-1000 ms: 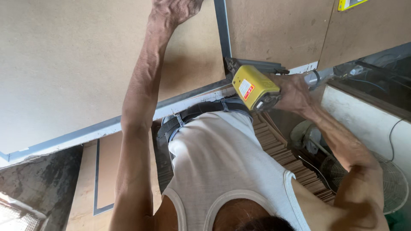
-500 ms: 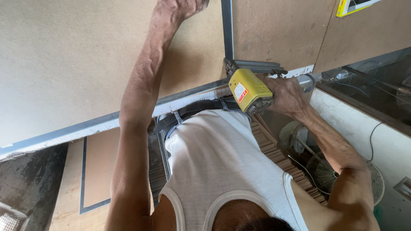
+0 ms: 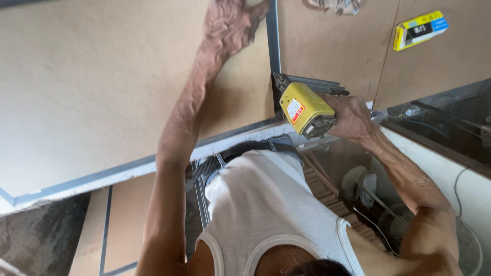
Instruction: The person assembles picture frames at a workbench. They place a hardboard backing panel into a metal frame, wipe the glass with a cloth, staple the backing into the frame using a pneumatic nail gun along the edges, and set finished framed calligraphy artworks onto a stack.
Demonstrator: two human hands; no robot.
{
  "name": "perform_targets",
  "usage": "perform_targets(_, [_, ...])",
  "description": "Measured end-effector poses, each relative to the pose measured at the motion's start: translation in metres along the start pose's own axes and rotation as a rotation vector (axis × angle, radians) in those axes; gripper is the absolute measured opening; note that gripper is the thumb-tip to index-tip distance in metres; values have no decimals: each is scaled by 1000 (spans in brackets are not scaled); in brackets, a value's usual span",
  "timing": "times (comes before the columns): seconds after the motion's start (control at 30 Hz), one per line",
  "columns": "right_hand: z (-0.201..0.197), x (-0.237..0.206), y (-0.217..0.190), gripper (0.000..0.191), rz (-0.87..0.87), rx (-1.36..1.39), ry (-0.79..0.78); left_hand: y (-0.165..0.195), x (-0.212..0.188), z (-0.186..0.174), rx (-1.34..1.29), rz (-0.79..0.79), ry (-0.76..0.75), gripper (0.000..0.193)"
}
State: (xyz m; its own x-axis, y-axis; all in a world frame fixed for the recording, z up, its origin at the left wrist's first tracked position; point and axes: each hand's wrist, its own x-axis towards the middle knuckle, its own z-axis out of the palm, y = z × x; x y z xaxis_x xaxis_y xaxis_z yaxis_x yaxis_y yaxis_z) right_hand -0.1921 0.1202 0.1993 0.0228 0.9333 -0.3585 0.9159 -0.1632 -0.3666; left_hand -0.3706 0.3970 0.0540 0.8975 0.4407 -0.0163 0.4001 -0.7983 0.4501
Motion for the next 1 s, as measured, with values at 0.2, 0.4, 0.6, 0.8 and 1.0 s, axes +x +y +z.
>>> perform_targets(0.2, [-32,73,16,47,-73,15,113,-11,21,33,-56,40,165,38])
perform_targets(0.4, [-38,102,26,50,-112,-56,90,-15,19,50,-69,7,152,43])
perform_targets(0.6, [-36,106,28,52,-94,-80,33,-11,20,52,-90,-4,166,43])
perform_targets(0.8, [-34,104,33,57,-70,-33,5,-11,18,51,-101,-17,172,44])
perform_targets(1.0, [-26,96,37,45,-38,-100,70,-11,22,52,-20,-20,127,48])
